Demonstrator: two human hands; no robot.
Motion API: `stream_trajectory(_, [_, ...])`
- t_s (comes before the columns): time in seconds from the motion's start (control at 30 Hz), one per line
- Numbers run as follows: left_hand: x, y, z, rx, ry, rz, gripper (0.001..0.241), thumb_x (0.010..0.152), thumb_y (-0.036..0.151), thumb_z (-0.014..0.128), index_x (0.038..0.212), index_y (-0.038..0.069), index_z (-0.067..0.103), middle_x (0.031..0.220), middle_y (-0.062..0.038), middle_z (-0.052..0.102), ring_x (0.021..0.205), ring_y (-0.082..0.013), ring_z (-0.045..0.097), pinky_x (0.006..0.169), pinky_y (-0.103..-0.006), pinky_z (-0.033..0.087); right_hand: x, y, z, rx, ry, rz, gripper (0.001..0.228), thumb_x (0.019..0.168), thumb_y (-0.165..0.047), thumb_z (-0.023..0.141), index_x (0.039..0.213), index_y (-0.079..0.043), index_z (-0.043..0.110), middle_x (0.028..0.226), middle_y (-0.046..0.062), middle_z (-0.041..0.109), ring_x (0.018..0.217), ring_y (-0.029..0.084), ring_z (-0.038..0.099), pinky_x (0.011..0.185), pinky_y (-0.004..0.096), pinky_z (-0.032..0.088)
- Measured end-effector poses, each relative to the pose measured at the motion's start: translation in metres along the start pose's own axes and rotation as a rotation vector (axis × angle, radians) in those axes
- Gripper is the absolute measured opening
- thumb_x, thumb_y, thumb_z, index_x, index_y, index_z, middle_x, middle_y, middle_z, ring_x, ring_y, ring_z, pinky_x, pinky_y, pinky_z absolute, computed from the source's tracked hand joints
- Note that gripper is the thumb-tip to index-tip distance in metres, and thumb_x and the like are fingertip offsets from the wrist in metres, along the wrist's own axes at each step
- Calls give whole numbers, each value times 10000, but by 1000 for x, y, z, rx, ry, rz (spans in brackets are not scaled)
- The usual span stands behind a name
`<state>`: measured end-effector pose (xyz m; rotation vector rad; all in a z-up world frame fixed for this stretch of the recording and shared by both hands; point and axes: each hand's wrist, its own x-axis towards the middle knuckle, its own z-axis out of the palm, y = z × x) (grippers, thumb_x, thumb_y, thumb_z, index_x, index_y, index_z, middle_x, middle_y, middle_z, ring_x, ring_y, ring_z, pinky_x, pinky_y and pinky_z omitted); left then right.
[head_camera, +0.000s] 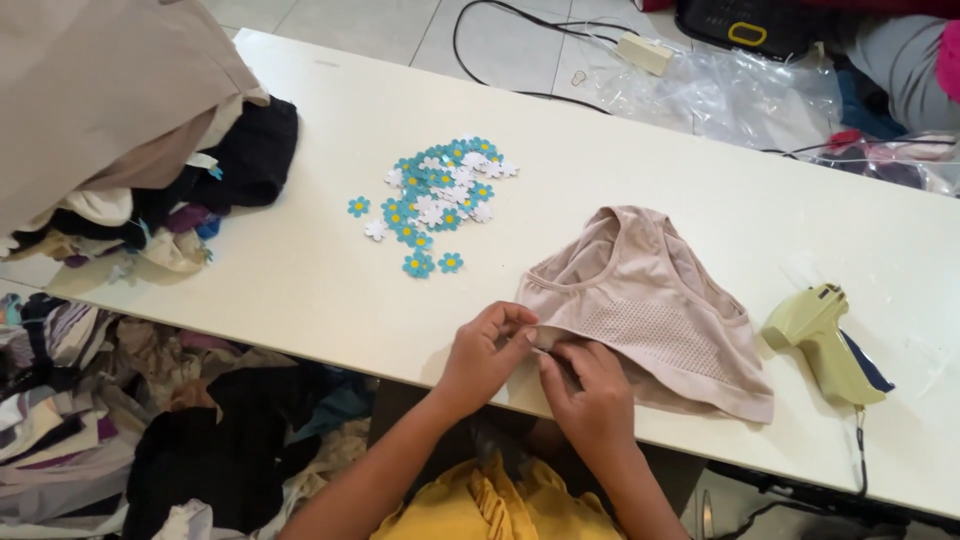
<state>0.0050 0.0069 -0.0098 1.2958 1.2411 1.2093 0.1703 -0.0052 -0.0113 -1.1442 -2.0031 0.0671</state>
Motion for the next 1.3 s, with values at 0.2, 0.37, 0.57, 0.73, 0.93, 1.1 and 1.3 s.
stream_trajectory(0.2, [0, -3, -4, 15, -111, 40, 188, 919, 218, 635, 1089, 139, 650, 1046, -6, 708, 1024, -131, 670, 885, -275, 524, -2, 3, -2, 145, -86, 286, 218, 906, -254, 644, 936, -52, 719, 866, 61, 700, 855, 187, 655, 768, 309, 503])
stream_trajectory(0.37, [-2, -6, -3, 114, -118, 163, 236, 892, 191, 657, 1120, 131, 656, 1062, -17, 703, 1027, -149, 661, 891, -293, 514, -4, 3, 8, 83, -16, 176, 133, 888, -184, 672, 845, -58, 675, 782, 56, 657, 764, 198, 613, 703, 321, 479])
stream_trajectory(0.57, [-1, -14, -2, 213, -53, 281, 218, 929, 222, 626, 1104, 109, 689, 1007, -39, 702, 955, -184, 664, 835, -318, 520, -9, 3, -17, 112, -11, 65, 79, 875, -105, 642, 809, -62, 652, 770, 55, 632, 751, 206, 597, 727, 312, 467])
stream_trajectory(0.73, [-1, -15, -1, 206, -44, 301, 191, 924, 214, 641, 1067, 108, 708, 1003, -43, 721, 969, -192, 682, 829, -328, 540, -63, 27, -90, 226, -74, 316, 126, 837, -127, 657, 716, -93, 639, 740, 9, 653, 676, 128, 584, 611, 237, 468])
stream_trajectory(0.93, [-2, -13, 0, 170, -23, 242, 122, 885, 180, 680, 977, 108, 717, 930, -18, 720, 903, -158, 671, 800, -300, 526, -181, 124, -156, -358, -962, 1079, 279, 834, -515, 685, 753, -248, 706, 878, -81, 734, 831, 90, 721, 803, 223, 515])
stream_trajectory(1.1, [-3, -12, 1, 236, -31, 155, 157, 892, 229, 662, 994, 124, 720, 941, -2, 741, 895, -145, 691, 764, -295, 537, -129, 90, -190, -407, -408, 1045, 346, 930, -323, 533, 1189, -180, 711, 1148, -8, 762, 1004, 172, 726, 934, 325, 546])
stream_trajectory(1.3, [-2, -12, 1, 284, -61, 170, 179, 902, 242, 647, 1021, 127, 714, 983, -12, 735, 939, -161, 685, 789, -310, 531, -46, 150, -174, -525, -34, 529, 478, 925, -299, 615, 1288, 10, 583, 1300, 185, 568, 1270, 361, 448, 1001, 510, 420])
